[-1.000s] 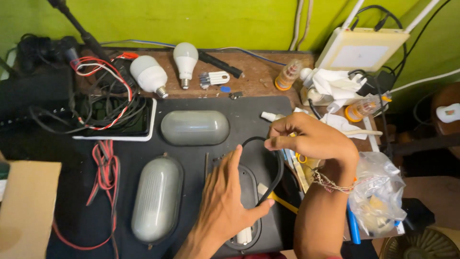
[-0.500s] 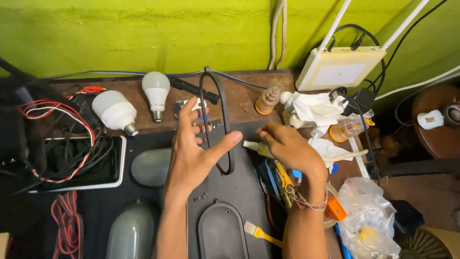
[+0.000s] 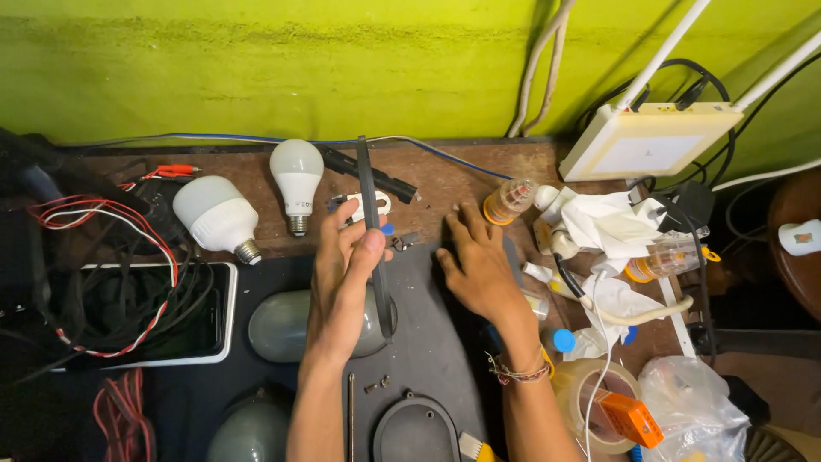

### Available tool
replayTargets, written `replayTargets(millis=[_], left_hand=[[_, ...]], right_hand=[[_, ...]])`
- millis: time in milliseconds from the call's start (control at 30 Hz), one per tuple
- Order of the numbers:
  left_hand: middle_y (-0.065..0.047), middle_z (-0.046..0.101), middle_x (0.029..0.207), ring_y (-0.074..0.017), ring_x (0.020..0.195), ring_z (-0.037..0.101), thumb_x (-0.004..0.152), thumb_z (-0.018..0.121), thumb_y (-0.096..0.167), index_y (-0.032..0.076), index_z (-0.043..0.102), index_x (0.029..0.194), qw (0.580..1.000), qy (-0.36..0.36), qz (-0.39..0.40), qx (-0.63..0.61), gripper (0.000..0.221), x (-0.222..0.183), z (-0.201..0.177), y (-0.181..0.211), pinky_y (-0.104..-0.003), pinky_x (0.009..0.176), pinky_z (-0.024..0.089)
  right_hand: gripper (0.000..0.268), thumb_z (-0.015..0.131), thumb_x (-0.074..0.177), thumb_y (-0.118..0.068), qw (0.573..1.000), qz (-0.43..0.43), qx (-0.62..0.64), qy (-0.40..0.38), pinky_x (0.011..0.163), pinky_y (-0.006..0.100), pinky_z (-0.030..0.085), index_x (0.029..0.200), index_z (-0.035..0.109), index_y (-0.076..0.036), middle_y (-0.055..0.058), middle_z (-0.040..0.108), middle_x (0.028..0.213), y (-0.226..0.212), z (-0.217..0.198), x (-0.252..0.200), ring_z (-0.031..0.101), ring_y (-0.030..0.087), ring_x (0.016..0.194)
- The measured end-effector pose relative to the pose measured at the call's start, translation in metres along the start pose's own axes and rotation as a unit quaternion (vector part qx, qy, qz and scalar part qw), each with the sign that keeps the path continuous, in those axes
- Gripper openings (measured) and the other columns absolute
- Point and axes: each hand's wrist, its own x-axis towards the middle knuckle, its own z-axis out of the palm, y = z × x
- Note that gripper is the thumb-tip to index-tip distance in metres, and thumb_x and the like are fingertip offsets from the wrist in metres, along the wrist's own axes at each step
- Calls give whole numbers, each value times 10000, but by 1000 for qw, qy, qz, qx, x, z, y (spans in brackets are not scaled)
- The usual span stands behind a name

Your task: Assembling and preparing electrical light fixtures by inserting bulbs into housings and managing wiring on a workbench.

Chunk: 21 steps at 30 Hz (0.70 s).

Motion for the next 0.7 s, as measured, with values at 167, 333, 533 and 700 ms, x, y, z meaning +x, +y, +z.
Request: replayTargets(millis=[167,333,533,700], left_hand=[[-297,600,1365,-344,1048,670,917,599,545,-70,332,1500,1000,-8,-13,-6,888,2,2,-8,-425,908,493],[-322,591,1365,-402,1080,680,911,626,515,-79,342,1494,1000,-15,-17,-7,880,3,5,-9,-488,951,514],[-309,583,1376,-430,1106,673,898,625,538,-48,347,1511,999,-21,-29,16,893,1,6,-5,-514,950,492],[-318,570,1388,-459,1143,654,892,632,546,-40,354,1518,998,-39,-27,28,901,-2,10,0,-529,963,475]], right_hand=[[492,613,966,-262,998,0,41,47,1089,494,451,1380,611,2,195,535,1424,9,7,6,502,425,1284],[280,666,943,-200,985,-22,141,98,929,461,554,1182,758,-86,128,707,1131,16,7,10,674,364,1090],[183,748,834,1,933,30,330,139,718,312,614,1001,783,-68,86,750,817,9,-2,5,720,155,763],[228,715,838,125,874,22,473,113,693,341,672,1056,757,74,176,735,845,-1,-8,-2,748,198,720]])
